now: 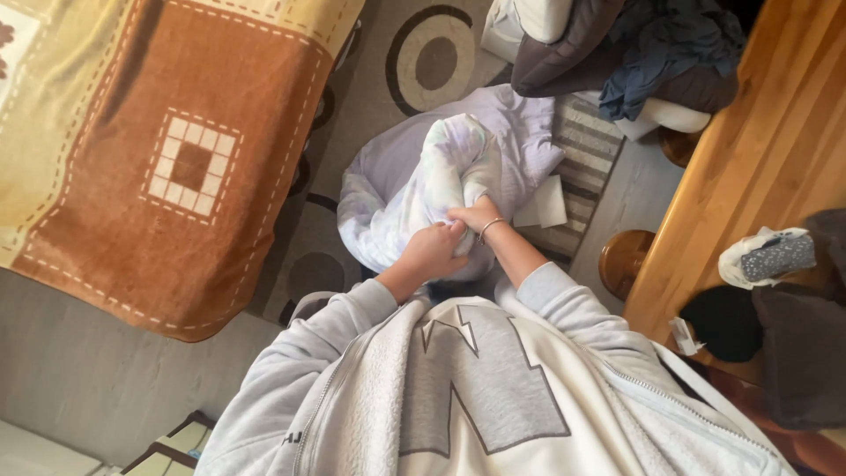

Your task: The person folds a light-colored patterned duvet on a chair, then spreads it over a bed and smooths the surface. The person adjusts the duvet edges and corners to cover the mattress evenly.

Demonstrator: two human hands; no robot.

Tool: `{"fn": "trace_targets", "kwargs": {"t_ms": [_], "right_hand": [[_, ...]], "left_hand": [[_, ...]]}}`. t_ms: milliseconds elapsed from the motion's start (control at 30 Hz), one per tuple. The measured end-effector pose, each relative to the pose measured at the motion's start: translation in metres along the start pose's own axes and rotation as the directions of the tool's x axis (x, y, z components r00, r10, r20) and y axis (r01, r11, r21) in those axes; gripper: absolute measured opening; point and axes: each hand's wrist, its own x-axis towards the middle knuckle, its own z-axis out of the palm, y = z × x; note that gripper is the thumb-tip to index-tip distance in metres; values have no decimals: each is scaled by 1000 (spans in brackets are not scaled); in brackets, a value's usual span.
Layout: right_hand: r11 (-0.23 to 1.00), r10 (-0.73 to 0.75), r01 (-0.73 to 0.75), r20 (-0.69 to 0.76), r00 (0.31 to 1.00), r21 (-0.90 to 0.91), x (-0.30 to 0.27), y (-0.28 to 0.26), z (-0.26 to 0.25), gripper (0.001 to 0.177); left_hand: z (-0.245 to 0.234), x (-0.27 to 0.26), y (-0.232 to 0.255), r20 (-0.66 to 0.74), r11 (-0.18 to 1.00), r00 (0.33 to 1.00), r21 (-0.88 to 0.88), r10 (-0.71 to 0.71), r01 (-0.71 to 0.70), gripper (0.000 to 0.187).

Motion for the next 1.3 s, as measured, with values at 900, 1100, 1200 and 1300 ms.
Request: {"fn": "trace_targets", "kwargs": {"t_ms": [900, 1100, 1200, 1300], "right_hand": [[961, 143, -36, -386, 911, 273, -154, -67, -162, 81], [935, 63, 57, -324, 944, 349, -166, -101, -163, 81], [945, 43, 57, -297, 954, 321, -171, -121, -163, 82], [963, 8, 78, -317, 948, 258, -160, -120, -162, 83]], "left_hand": [[71, 25, -174, 426, 956, 857, 175, -288, 234, 63], [39, 52, -148, 328, 832, 837, -206, -437, 515, 84], [52, 74, -173, 252, 802, 859, -312, -446, 508, 58], [32, 77, -174, 213, 782, 844, -318, -492, 536, 36]]}}
